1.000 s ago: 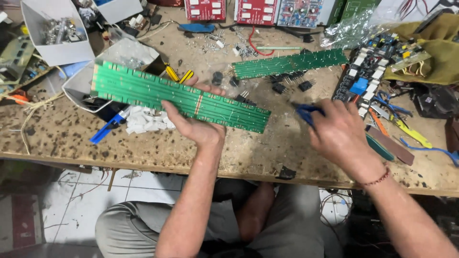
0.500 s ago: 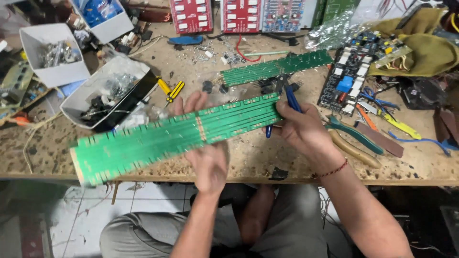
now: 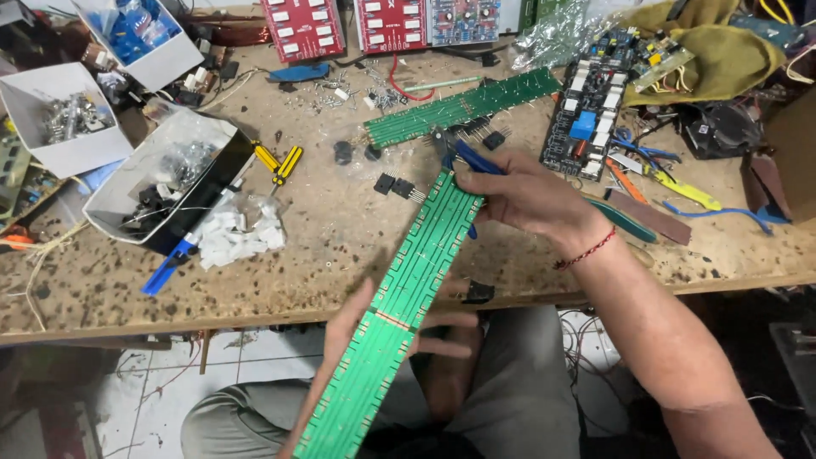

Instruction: Trimming excess component leads on a printed circuit board using wire cutters

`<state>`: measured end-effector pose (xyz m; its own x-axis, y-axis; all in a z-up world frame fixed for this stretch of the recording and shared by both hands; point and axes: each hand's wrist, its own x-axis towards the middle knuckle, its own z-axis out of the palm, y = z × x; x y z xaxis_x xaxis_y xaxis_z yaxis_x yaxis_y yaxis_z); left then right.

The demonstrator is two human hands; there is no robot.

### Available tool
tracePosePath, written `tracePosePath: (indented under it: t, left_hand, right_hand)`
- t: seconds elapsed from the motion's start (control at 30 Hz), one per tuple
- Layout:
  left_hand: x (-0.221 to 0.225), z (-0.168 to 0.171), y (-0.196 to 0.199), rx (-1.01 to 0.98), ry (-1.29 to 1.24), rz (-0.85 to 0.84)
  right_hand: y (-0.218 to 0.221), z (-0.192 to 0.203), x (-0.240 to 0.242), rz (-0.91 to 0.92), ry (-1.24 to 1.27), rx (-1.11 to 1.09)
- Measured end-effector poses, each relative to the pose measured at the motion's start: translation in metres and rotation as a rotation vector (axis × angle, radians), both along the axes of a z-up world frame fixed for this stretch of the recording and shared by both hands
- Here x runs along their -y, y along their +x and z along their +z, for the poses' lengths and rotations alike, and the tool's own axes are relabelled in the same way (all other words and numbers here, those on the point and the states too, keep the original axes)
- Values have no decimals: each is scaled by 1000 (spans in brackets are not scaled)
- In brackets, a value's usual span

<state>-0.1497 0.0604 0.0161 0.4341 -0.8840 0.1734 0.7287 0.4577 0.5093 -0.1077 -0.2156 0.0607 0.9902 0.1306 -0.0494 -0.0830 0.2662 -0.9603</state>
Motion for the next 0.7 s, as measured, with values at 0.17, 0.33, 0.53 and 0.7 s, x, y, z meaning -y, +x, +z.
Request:
tracePosePath:
  t: [0.17, 0.33, 0.53, 0.7]
  left_hand:
    - [-8, -5, 6, -29, 102, -164]
    - [7, -16, 0, 14, 287, 203]
    - [-8, -5, 22, 164, 361, 442]
    - [-17, -7, 20, 205, 307, 532]
  right_hand:
    - [-15, 32, -8, 56, -242, 55]
    - [-24, 30, -17, -162, -835, 291]
    - [-54, 0, -14, -327, -2036, 791]
    - [-61, 1, -18, -283, -2287, 912]
